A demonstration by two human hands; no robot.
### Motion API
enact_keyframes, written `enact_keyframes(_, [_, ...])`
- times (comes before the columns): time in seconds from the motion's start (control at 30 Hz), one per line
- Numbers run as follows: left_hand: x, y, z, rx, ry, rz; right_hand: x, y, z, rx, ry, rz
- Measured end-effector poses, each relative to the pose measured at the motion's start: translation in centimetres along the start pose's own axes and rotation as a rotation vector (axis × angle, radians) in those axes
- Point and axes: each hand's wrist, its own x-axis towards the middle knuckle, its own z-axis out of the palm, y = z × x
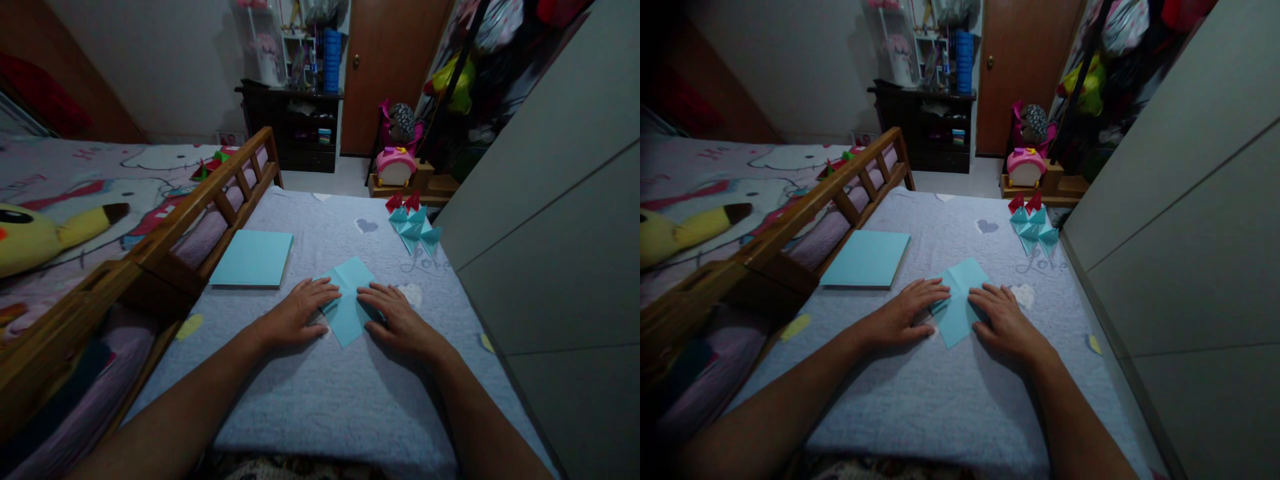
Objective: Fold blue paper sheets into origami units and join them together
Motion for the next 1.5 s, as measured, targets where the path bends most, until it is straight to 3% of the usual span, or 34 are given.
enact_keyframes(0.47, [0.3,-0.8,-0.4,0.092,0.087,0.032,-0.4,0.1,-0.2,0.033,-0.058,-0.004])
enact_keyframes(0.63, [0.1,-1.1,-0.5,0.072,0.105,0.045,-0.4,0.0,0.1,-0.012,-0.011,-0.002])
enact_keyframes(0.8, [0.1,-0.7,-0.6,0.053,0.103,0.030,-0.4,-0.1,-0.1,-0.011,0.024,-0.008])
enact_keyframes(1.0, [0.2,0.0,-0.8,0.071,0.064,0.031,-0.3,-0.3,-0.7,0.005,-0.062,0.002])
enact_keyframes(1.5, [0.3,-0.4,-0.7,0.074,0.045,0.028,0.1,-0.3,-0.6,-0.019,0.014,-0.137])
